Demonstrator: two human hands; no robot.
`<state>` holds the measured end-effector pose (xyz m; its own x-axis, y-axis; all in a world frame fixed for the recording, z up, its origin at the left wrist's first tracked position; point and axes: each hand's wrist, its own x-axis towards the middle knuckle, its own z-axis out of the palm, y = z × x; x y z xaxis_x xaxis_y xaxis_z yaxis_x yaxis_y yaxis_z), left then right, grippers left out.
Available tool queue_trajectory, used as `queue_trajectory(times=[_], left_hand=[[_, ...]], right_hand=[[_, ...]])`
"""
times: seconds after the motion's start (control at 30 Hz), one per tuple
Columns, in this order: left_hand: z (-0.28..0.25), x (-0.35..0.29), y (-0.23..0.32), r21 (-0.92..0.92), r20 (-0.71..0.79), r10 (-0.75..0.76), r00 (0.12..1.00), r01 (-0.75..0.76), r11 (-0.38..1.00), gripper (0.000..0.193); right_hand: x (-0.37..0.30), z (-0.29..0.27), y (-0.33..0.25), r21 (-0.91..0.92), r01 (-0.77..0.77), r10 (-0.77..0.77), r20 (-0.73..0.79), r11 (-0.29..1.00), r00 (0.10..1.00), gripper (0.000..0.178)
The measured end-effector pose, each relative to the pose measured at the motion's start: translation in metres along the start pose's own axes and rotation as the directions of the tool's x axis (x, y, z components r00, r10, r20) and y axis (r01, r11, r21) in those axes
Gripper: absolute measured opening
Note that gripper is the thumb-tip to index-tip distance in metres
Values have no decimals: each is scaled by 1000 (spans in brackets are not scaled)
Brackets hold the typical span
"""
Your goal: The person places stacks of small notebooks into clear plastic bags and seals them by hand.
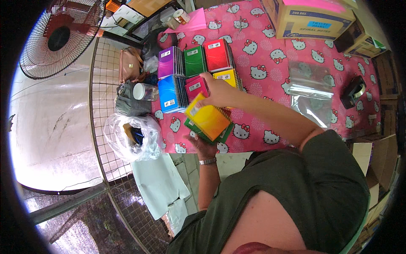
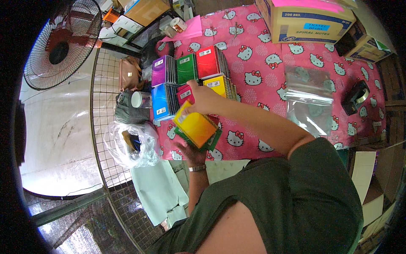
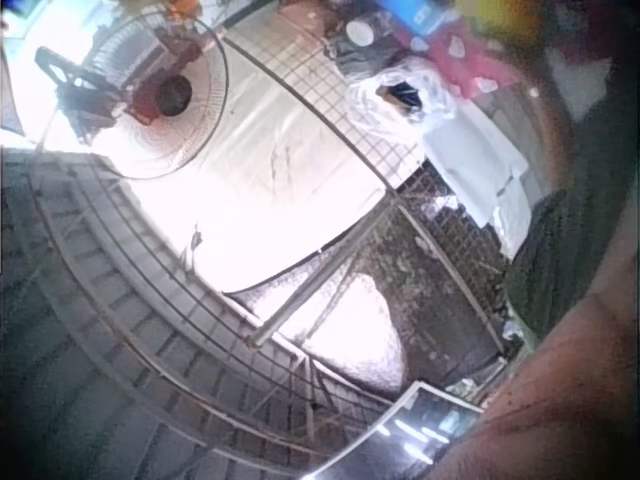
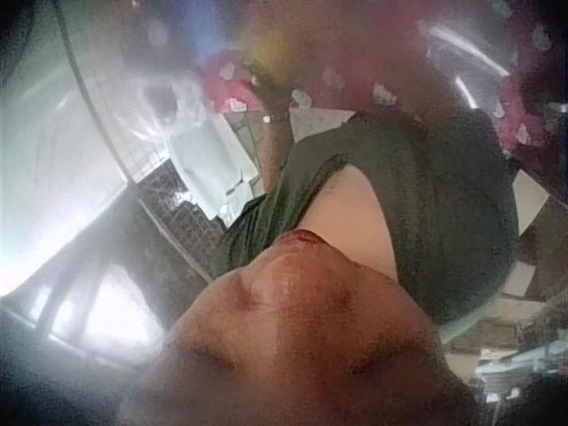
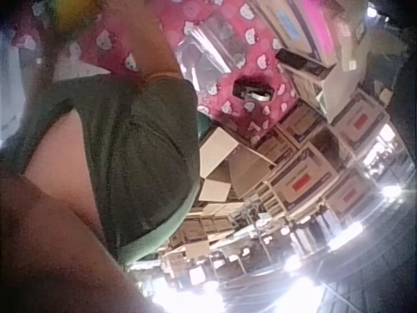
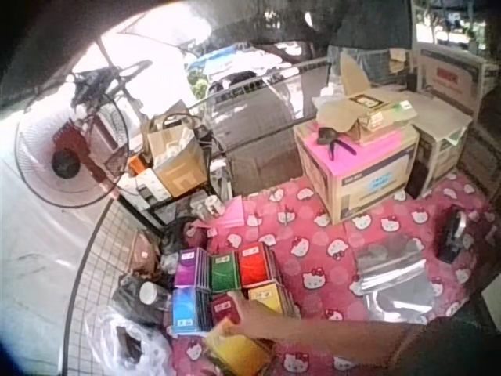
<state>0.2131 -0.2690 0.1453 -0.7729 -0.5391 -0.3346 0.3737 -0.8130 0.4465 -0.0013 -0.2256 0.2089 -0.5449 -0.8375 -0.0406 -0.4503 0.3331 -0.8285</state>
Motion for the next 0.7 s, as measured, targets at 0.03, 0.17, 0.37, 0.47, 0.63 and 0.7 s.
queue_trajectory(times=[0.03, 0.17, 0.37, 0.47, 0.63, 0.7], left_hand=[[-6, -3, 1, 55, -26, 27, 999, -26, 998, 47], [-37, 0, 1, 364, -262, 158, 952, -54, 930, 51], [-73, -11, 14, 151, -234, 119, 965, -85, 985, 54], [-73, -12, 15, 138, -219, 124, 968, -95, 986, 71], [-41, -28, 16, 137, -144, 217, 965, -198, 971, 113], [-71, -26, 20, 233, -187, 245, 951, -200, 952, 84]], right_hand=[[10, 8, -3, -118, -85, 85, -3, 989, 996, 88], [38, 38, 16, -257, -192, 188, -40, 947, 981, 99], [38, 29, 10, 111, -148, 150, -11, 983, 989, 68], [25, 21, -11, 256, -14, -43, 214, 967, 976, 52], [23, 58, -35, 38, 133, -138, 225, 990, 965, 78], [67, 74, -35, 137, 35, -25, -67, 990, 997, 86]])
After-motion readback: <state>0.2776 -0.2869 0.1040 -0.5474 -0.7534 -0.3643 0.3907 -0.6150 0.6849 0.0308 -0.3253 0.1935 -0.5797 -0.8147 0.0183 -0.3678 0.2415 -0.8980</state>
